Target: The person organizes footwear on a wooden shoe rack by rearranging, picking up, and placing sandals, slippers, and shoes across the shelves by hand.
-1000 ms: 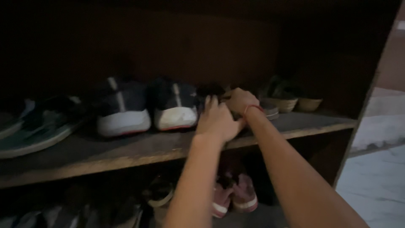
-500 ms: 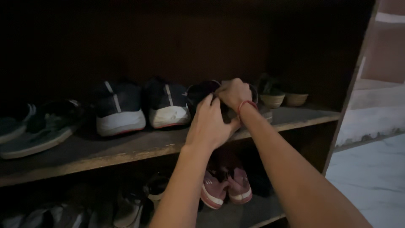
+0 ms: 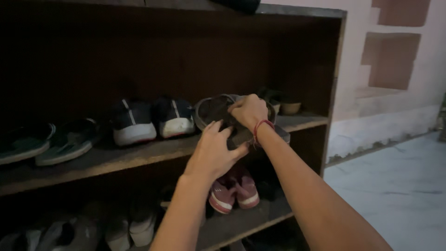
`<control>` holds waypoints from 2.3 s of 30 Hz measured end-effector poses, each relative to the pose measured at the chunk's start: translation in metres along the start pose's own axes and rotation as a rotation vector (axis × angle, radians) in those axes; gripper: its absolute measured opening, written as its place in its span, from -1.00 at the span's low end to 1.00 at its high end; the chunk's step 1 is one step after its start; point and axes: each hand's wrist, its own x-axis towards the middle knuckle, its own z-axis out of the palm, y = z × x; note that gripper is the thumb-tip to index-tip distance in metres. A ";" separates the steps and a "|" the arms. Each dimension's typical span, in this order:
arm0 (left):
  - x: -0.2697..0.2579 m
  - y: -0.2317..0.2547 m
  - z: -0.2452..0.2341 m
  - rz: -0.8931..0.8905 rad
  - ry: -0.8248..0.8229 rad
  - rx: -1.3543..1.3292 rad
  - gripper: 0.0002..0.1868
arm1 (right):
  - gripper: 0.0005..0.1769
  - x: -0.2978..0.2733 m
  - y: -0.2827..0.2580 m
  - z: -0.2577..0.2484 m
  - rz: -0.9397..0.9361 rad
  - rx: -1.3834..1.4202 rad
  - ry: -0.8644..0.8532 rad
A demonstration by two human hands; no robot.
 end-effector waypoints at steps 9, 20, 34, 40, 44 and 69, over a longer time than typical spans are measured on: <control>-0.042 0.034 -0.007 0.072 -0.004 -0.006 -0.15 | -0.81 -0.043 -0.004 -0.035 -0.074 -0.039 0.029; -0.052 0.044 -0.005 0.073 -0.034 -0.011 -0.11 | -0.81 -0.055 0.003 -0.049 -0.032 -0.032 0.029; -0.063 0.106 0.016 0.438 0.200 0.168 -0.47 | -0.83 -0.090 0.018 -0.155 0.005 -0.091 -0.004; -0.063 0.143 0.048 0.571 0.211 0.202 -0.52 | -0.83 -0.115 0.049 -0.207 -0.076 -0.054 -0.101; -0.067 0.159 0.076 0.688 0.252 0.166 -0.48 | -0.81 -0.144 0.060 -0.229 -0.095 -0.126 -0.118; -0.151 0.148 0.212 0.747 -0.493 0.204 -0.23 | -0.79 -0.299 0.238 -0.177 0.268 -0.174 -0.031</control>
